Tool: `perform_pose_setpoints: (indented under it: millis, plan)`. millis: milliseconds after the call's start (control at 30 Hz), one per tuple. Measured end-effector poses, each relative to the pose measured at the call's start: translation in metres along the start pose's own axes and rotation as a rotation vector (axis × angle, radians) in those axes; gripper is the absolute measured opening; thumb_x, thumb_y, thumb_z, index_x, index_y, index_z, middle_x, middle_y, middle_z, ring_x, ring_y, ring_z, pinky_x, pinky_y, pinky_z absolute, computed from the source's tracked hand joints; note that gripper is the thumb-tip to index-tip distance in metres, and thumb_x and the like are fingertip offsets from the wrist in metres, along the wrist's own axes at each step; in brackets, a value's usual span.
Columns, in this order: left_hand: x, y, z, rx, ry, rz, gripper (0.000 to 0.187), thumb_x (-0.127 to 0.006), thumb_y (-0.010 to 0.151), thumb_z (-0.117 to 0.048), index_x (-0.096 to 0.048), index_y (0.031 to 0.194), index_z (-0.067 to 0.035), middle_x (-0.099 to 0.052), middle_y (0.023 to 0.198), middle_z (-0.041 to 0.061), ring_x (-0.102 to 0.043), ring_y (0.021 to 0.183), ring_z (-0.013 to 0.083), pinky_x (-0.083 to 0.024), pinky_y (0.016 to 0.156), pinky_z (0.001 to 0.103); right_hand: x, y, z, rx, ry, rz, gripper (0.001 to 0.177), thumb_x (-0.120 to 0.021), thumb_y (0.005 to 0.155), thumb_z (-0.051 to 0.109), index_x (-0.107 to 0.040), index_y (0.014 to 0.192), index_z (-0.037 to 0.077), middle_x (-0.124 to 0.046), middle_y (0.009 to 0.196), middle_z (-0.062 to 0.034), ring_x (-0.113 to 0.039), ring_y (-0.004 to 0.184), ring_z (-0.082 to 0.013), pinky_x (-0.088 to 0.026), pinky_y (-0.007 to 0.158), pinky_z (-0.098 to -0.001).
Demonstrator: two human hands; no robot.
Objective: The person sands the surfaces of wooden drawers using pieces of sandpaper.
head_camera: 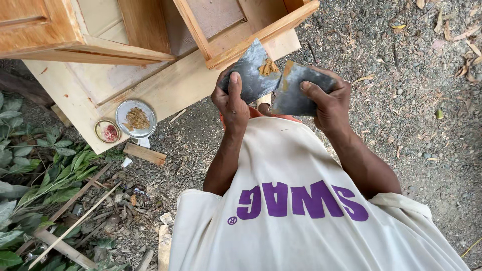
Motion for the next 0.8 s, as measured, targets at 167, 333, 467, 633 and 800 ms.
perform_pose_setpoints:
  millis: [167, 333, 467, 633, 800]
  plan:
    - [-0.024, -0.015, -0.021, -0.11, 0.25, 0.215, 0.029, -0.052, 0.111, -0.02, -0.066, 0.123, 0.002, -0.063, 0.095, 0.001, -0.053, 0.085, 0.0065, -0.046, 0.077, 0.022, -0.003, 0.0, -0.012, 0.035, 0.042, -0.067, 0.034, -0.08, 0.087, 0.003, -0.067, 0.117, -0.008, -0.074, 0.102, -0.0142, -0.073, 0.09, -0.0192, -0.064, 0.088, -0.0362]
    - [-0.038, -0.025, -0.035, -0.342, 0.458, 0.338, 0.026, -0.05, 0.113, -0.018, -0.061, 0.127, 0.0, -0.069, 0.11, 0.011, -0.067, 0.098, 0.014, -0.055, 0.087, 0.028, -0.002, -0.002, -0.017, 0.089, 0.055, -0.128, 0.039, -0.082, 0.088, 0.006, -0.065, 0.12, -0.01, -0.072, 0.105, -0.0161, -0.07, 0.093, -0.0206, -0.062, 0.09, -0.037]
    - [-0.039, -0.03, -0.009, -0.251, 0.427, 0.421, 0.027, -0.048, 0.11, -0.019, -0.065, 0.123, -0.002, -0.072, 0.107, 0.011, -0.072, 0.094, 0.0134, -0.061, 0.079, 0.028, 0.011, 0.008, -0.012, 0.212, 0.075, -0.187, 0.044, -0.081, 0.087, 0.011, -0.063, 0.122, -0.008, -0.071, 0.107, -0.015, -0.071, 0.097, -0.0216, -0.065, 0.091, -0.0394]
    - [0.004, -0.033, 0.018, 0.155, 0.149, 0.109, 0.034, -0.055, 0.112, -0.029, -0.071, 0.12, 0.0, -0.074, 0.105, 0.009, -0.069, 0.093, 0.0168, -0.06, 0.082, 0.029, 0.04, -0.004, 0.031, 0.952, -0.308, -0.095, 0.028, -0.071, 0.099, 0.009, -0.068, 0.126, 0.002, -0.071, 0.1, -0.0099, -0.069, 0.089, -0.0162, -0.058, 0.078, -0.0331]
    - [-0.021, -0.015, 0.051, 0.46, -0.495, 0.011, 0.035, -0.07, 0.1, -0.025, -0.063, 0.124, -0.001, -0.071, 0.107, 0.005, -0.069, 0.093, 0.015, -0.06, 0.083, 0.031, -0.01, -0.019, 0.045, 1.541, -0.941, 0.37, 0.031, -0.066, 0.105, 0.009, -0.06, 0.134, 0.017, -0.074, 0.107, -0.0136, -0.07, 0.091, -0.0205, -0.062, 0.072, -0.0332]
Point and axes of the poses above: each hand's wrist, its own y-axis towards the middle knuckle, its own x-axis out of the back of the hand, z = x × y, the point moved 5 cm from there along y, towards the middle knuckle
